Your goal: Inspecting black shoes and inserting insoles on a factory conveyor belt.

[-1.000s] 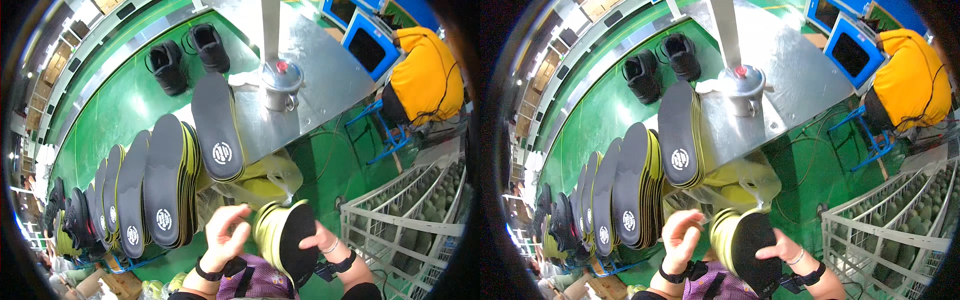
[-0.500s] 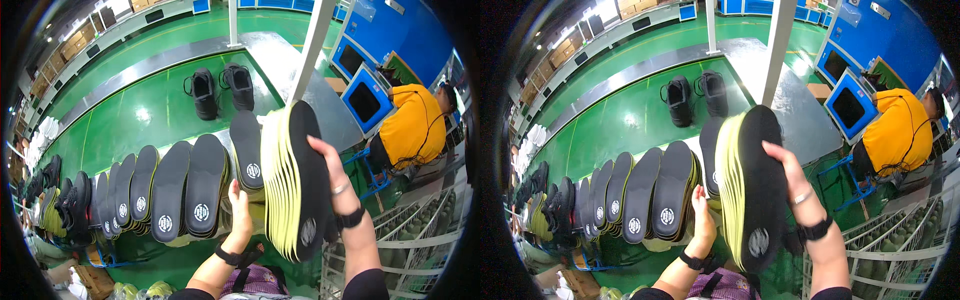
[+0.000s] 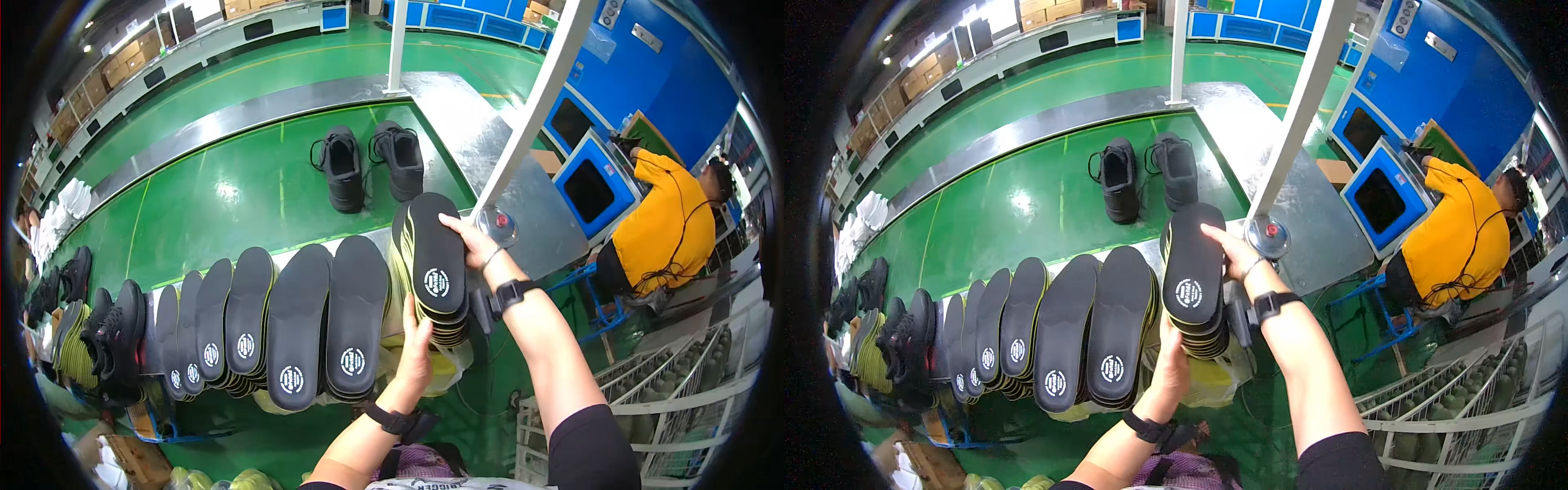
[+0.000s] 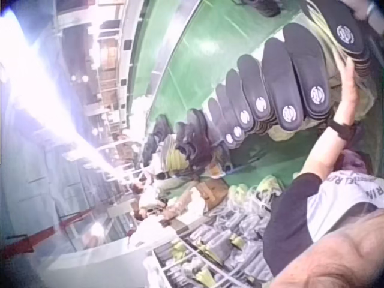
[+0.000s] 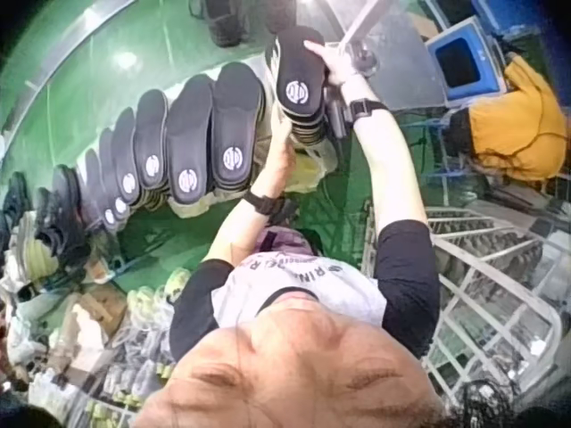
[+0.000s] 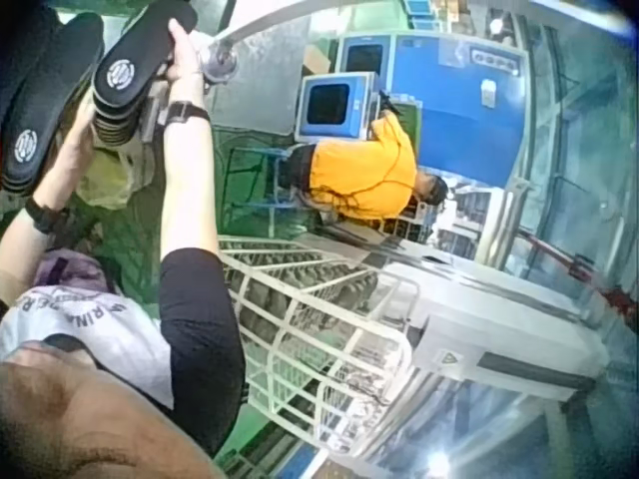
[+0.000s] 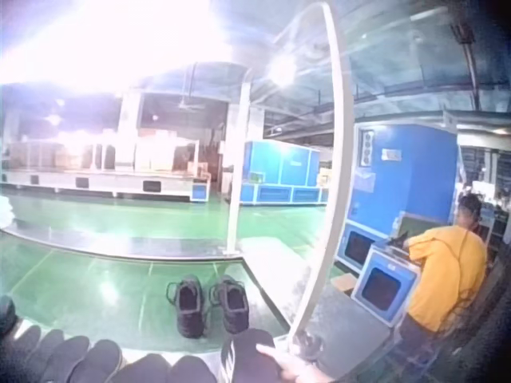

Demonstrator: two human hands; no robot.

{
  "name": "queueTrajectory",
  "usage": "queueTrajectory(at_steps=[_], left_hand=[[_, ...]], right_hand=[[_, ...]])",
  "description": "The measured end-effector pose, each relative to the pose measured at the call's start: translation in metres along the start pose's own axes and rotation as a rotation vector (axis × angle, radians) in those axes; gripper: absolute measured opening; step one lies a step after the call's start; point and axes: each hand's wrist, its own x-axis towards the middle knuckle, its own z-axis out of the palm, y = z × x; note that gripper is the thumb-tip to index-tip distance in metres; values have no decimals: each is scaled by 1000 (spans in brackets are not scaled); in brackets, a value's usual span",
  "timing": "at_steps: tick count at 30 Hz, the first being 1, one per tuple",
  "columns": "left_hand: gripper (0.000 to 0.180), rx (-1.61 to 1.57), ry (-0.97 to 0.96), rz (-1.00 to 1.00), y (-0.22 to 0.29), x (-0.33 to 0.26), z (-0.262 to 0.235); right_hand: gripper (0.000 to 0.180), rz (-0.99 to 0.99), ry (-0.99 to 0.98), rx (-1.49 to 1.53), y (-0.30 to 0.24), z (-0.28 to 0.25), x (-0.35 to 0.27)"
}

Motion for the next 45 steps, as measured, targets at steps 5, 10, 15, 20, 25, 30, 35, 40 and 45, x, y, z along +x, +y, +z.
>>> queueTrajectory(at_steps=[5,10,15,20,25,30,35,40,45], left_hand=[[86,66,12,54,-19,-6,6],[90,179,61,118,-30,-20,10],[93,289,48,112,-27,-26,4],[91,430,83,114,-23,-24,3],[82,210,39,100,-14,-21,2],[75,417,148,32,-9,-31,-13],[79,388,169,58,-19,-49,-24],[47,612,288,-213,-52,-96,-41],[36,706,209,-491,-132,-87,-100]], right_hand=[[32,54,-137,130,15,17,-39],[32,151,-100,54,25,27,-52],[34,53,-167,44,27,36,-59],[32,-74,-229,11,27,51,-63],[32,-42,-244,83,32,50,-56],[41,-312,-330,75,45,17,-64],[48,-405,240,-72,99,-45,-88],[59,-253,734,-715,209,-97,-98],[47,-197,1041,-1278,319,-101,-98]])
